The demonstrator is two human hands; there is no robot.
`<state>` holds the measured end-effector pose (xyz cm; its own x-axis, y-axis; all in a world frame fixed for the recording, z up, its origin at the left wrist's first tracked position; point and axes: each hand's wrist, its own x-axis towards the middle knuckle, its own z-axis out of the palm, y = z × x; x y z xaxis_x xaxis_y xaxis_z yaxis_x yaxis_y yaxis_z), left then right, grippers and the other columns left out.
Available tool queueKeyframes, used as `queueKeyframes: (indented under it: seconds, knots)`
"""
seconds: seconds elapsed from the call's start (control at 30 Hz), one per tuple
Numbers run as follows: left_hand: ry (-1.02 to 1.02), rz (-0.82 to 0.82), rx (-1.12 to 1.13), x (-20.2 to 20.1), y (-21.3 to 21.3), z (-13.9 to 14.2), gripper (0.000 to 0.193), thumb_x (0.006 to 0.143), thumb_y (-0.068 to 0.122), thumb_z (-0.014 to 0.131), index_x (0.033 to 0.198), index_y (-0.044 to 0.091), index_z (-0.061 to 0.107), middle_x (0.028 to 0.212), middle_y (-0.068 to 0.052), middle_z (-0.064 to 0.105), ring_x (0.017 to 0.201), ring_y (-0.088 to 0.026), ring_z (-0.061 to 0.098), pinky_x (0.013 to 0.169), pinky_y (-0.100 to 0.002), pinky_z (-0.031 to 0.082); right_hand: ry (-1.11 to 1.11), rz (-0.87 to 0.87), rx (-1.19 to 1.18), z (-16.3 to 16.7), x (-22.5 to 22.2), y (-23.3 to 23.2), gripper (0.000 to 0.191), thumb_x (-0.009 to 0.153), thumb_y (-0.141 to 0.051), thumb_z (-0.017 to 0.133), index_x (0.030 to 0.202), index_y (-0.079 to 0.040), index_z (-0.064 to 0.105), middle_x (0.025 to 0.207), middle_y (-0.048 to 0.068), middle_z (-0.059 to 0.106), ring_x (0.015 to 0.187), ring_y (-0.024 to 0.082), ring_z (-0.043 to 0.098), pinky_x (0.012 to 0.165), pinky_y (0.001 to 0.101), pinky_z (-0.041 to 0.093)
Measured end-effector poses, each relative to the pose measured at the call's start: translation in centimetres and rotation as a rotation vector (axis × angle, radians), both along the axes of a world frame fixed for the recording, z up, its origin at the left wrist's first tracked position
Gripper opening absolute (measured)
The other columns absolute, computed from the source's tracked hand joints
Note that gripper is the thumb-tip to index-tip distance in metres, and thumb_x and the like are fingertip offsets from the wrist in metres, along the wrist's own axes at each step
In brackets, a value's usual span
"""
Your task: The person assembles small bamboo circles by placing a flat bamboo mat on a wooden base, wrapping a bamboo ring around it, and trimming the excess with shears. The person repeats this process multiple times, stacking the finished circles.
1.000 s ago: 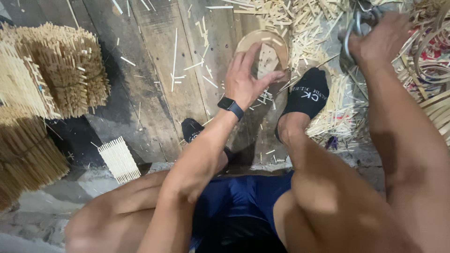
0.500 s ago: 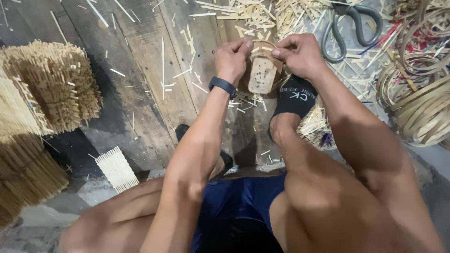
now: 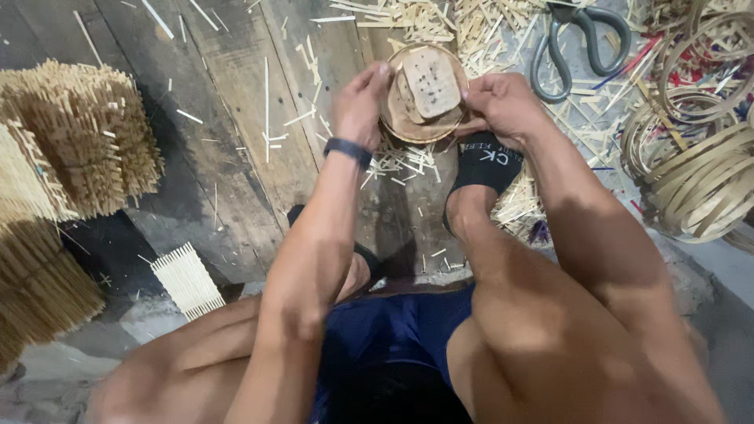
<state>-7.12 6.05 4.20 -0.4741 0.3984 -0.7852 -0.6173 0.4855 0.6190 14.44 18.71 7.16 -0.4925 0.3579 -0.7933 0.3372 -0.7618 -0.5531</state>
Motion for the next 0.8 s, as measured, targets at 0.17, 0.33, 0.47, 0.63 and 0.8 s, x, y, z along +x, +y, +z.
queueKeyframes:
  seconds: [0.17, 0.33, 0.47, 0.63, 0.8]
  knots:
    - [-0.409, 0.01, 0.211, 2.2, -5.7, -0.1, 0.022, 0.105, 0.006, 0.061, 0.124, -0.003, 0.062, 0.115, -0.013, 0.07, 0.101, -0.023, 0.07, 0.09, -0.041, 0.06, -0.111, -0.047, 0.034, -0.6, -0.9, -1.4, 0.016, 0.097, -0.007, 0.07, 0.092, 0.007, 0.064, 0.085, 0.014, 0.071, 0.07, 0.021, 0.074, 0.058, 0.0357, 0.066]
    - [-0.379, 0.101, 0.146, 3.8, -5.6, -1.7, 0.021, 0.1, 0.006, 0.059, 0.119, -0.001, 0.064, 0.112, -0.014, 0.073, 0.096, -0.025, 0.073, 0.085, -0.041, 0.065, -0.171, -0.073, 0.128, -1.7, -1.1, -2.1, 0.019, 0.095, -0.006, 0.074, 0.088, 0.006, 0.061, 0.078, 0.014, 0.068, 0.063, 0.023, 0.071, 0.052, 0.038, 0.064]
    - [-0.384, 0.132, 0.162, 4.1, -5.4, -1.5, 0.022, 0.1, 0.006, 0.061, 0.121, -0.001, 0.064, 0.11, -0.012, 0.073, 0.093, -0.024, 0.072, 0.081, -0.041, 0.063, -0.126, -0.077, 0.206, -1.3, -0.8, -2.4, 0.02, 0.096, -0.008, 0.076, 0.094, 0.006, 0.062, 0.081, 0.013, 0.07, 0.064, 0.021, 0.07, 0.055, 0.0356, 0.063]
    - [-0.182, -0.015, 0.277, 3.4, -6.0, 0.7, 0.038, 0.094, 0.009, 0.066, 0.131, 0.007, 0.058, 0.112, -0.007, 0.072, 0.094, -0.019, 0.071, 0.078, -0.038, 0.06, -0.106, 0.069, 0.345, 2.2, -0.3, -1.6, 0.034, 0.096, -0.018, 0.071, 0.119, 0.004, 0.058, 0.102, 0.017, 0.068, 0.082, 0.022, 0.075, 0.063, 0.0337, 0.063]
    - [0.361, -0.299, 0.42, 3.3, -5.3, 4.0, 0.045, 0.101, 0.024, 0.074, 0.139, 0.002, 0.062, 0.125, -0.016, 0.072, 0.11, -0.022, 0.069, 0.098, -0.039, 0.057, -0.218, 0.389, 0.455, 5.8, -1.7, -2.1, 0.08, 0.083, -0.041, 0.086, 0.132, 0.004, 0.041, 0.109, 0.022, 0.066, 0.091, 0.025, 0.072, 0.074, 0.0337, 0.062]
